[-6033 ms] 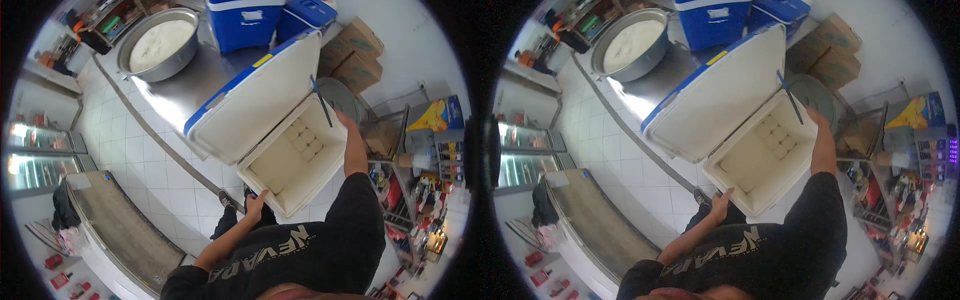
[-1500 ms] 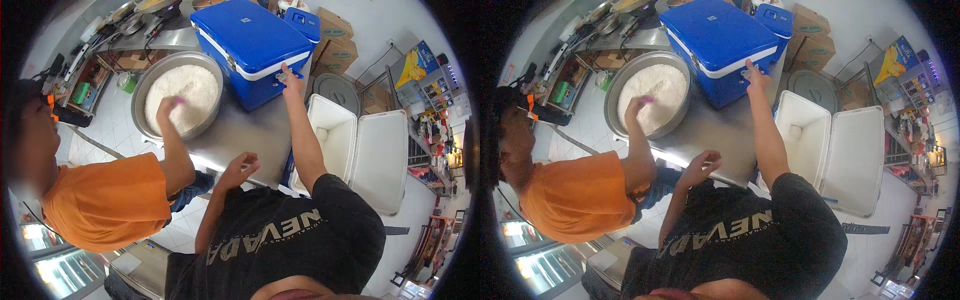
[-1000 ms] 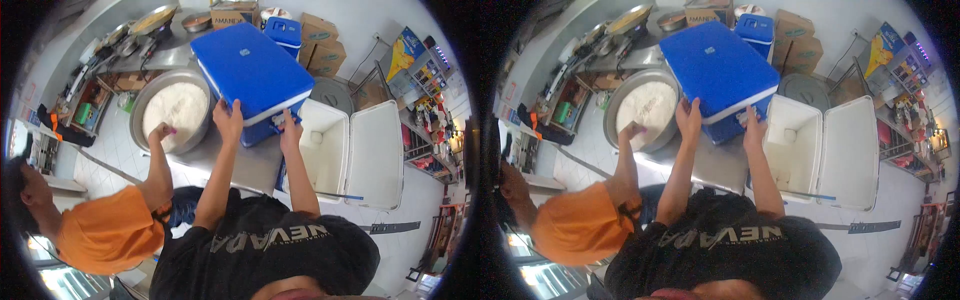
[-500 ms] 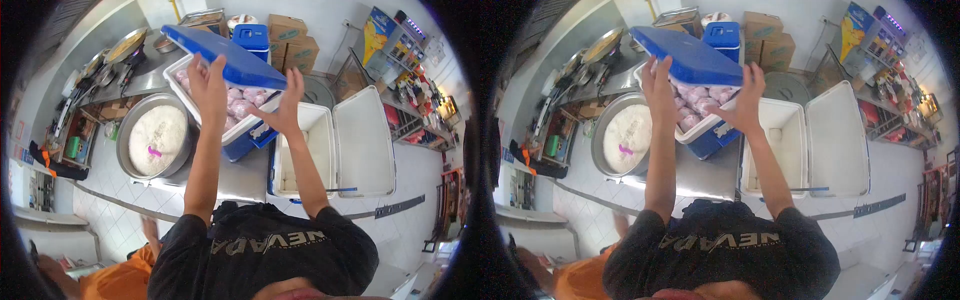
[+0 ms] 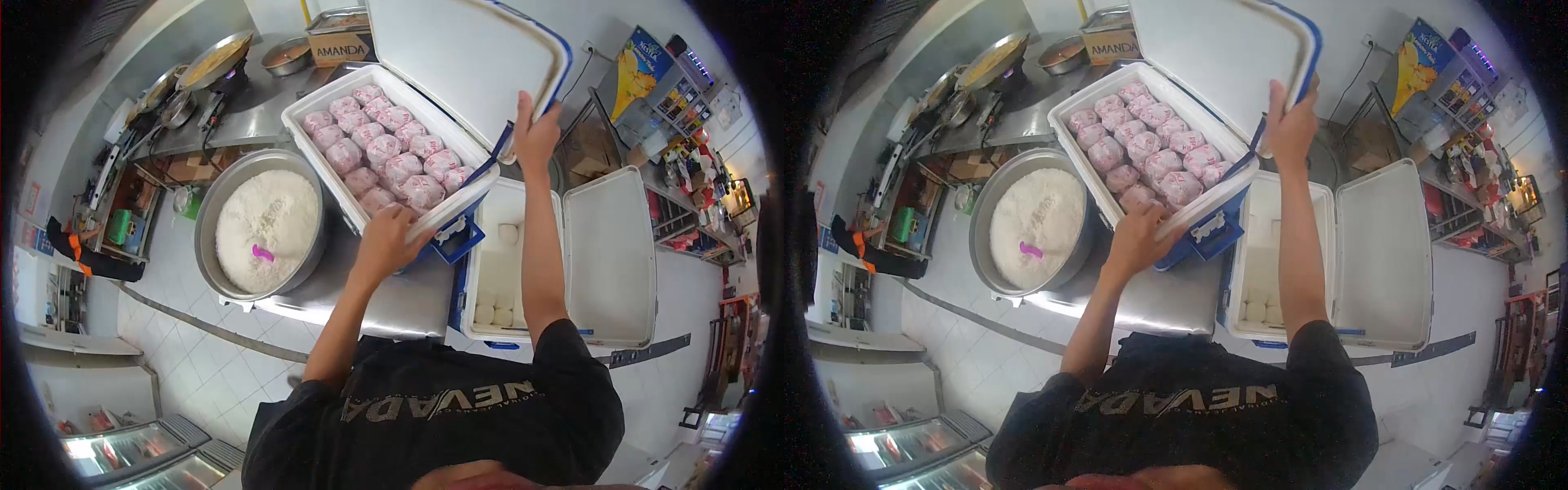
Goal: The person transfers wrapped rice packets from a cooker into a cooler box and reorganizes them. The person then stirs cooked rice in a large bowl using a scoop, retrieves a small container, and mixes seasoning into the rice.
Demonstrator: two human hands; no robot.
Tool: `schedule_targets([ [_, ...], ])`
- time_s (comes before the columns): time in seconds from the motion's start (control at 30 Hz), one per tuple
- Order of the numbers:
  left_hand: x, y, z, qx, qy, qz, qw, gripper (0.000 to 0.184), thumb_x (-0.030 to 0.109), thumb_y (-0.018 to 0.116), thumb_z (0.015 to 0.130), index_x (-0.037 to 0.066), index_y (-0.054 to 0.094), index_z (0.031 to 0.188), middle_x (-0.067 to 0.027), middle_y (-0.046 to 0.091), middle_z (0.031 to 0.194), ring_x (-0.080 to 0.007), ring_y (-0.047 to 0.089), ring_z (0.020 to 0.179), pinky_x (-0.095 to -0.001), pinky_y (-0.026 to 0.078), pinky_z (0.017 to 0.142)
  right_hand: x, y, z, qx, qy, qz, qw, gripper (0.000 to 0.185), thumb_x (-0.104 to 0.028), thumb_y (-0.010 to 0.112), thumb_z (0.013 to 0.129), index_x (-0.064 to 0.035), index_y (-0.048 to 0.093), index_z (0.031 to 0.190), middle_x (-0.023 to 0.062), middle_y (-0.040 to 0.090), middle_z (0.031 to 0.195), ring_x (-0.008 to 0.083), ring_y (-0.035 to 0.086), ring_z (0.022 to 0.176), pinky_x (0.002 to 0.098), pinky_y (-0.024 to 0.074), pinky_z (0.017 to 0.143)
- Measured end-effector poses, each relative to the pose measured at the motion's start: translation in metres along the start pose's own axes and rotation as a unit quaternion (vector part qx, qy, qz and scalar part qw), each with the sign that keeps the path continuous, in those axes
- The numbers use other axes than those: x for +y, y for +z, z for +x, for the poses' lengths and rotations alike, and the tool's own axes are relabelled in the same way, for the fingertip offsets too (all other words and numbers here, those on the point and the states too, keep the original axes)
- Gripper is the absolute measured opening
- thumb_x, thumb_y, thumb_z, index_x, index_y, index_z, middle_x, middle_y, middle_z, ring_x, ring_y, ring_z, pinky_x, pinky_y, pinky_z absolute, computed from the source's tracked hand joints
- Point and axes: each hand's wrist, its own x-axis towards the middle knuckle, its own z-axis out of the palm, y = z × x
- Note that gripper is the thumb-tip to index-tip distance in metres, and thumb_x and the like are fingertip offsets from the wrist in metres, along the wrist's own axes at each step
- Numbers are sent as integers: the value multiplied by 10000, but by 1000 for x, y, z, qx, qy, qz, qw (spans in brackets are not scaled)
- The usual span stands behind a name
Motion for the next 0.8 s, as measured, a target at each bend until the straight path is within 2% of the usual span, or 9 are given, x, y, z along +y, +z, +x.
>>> schedule_targets([
  [0.13, 3, 1, 0, 2, -20, 29, 999, 344, 332, 772, 784, 46, 626, 910, -126, 633, 896, -329, 640, 807, -419, 523, 668, 17, 3, 14, 18, 12, 14, 1000, 542, -405, 602, 942, 108, 492, 1077, 292, 662, 834, 485, 651, 800, 488, 501, 722],
  [0.27, 7, 1, 5, -7, -35, 42, 999, 343, 333, 769, 783, 50, 629, 917, -121, 645, 889, -325, 649, 814, -424, 523, 669, 47, 2, 19, -21, 88, 11, 996, 614, -425, 583, 948, 151, 471, 1130, 355, 635, 1011, 481, 626, 992, 490, 471, 865],
  [0.4, 9, 6, 9, -24, -34, 99, 994, 329, 359, 741, 801, 69, 622, 901, -131, 638, 818, -349, 641, 739, -453, 509, 629, 99, -7, 12, -83, 68, 35, 994, 558, -418, 540, 970, 65, 493, 1244, 269, 636, 1160, 426, 610, 1084, 449, 465, 932],
  [0.5, 11, 8, 14, -36, -36, 99, 994, 332, 365, 744, 799, 74, 623, 901, -143, 644, 803, -351, 641, 726, -456, 506, 621, 119, -12, 8, -150, 124, 123, 973, 895, -554, 600, 896, 48, 275, 1472, 298, 560, 1302, 419, 520, 1252, 407, 392, 1081],
  [0.63, 11, 11, 15, -62, -41, 116, 990, 360, 382, 745, 799, 58, 626, 902, -144, 650, 828, -345, 644, 735, -447, 509, 619, 120, -23, -18, -71, 132, 201, 968, 561, -464, 357, 1040, -3, 523, 1313, 152, 619, 1221, 253, 590, 1131, 426, 524, 889],
  [0.7, 11, 11, 11, -85, -82, 105, 987, 419, 415, 740, 796, 39, 644, 954, -137, 660, 861, -333, 655, 792, -449, 517, 674, 205, -23, -59, 47, 292, 295, 909, 471, -399, 401, 1025, -40, 529, 1301, 141, 602, 1263, 248, 601, 1110, 458, 521, 901],
  [0.73, 15, 6, 12, -112, -98, 107, 983, 450, 432, 733, 793, 42, 653, 1003, -141, 667, 890, -328, 659, 845, -453, 521, 726, 242, -23, -106, 107, 287, 254, 917, 487, -407, 418, 1013, -30, 522, 1303, 142, 589, 1284, 271, 570, 1159, 495, 472, 973],
  [0.77, 11, 8, 9, -111, -118, 102, 982, 474, 447, 726, 788, 46, 656, 1032, -152, 669, 928, -331, 659, 876, -452, 525, 749, 303, -18, -172, -34, 319, 50, 946, 515, -418, 443, 1003, -20, 507, 1323, 151, 586, 1288, 281, 543, 1192, 492, 443, 1005],
  [0.8, 6, 10, 6, -98, -122, 90, 984, 446, 433, 735, 776, 69, 657, 1022, -137, 678, 977, -338, 664, 886, -457, 527, 778, 362, -14, -237, -218, 273, -269, 897, 546, -428, 468, 993, -11, 491, 1344, 159, 582, 1292, 291, 516, 1225, 489, 415, 1037],
])
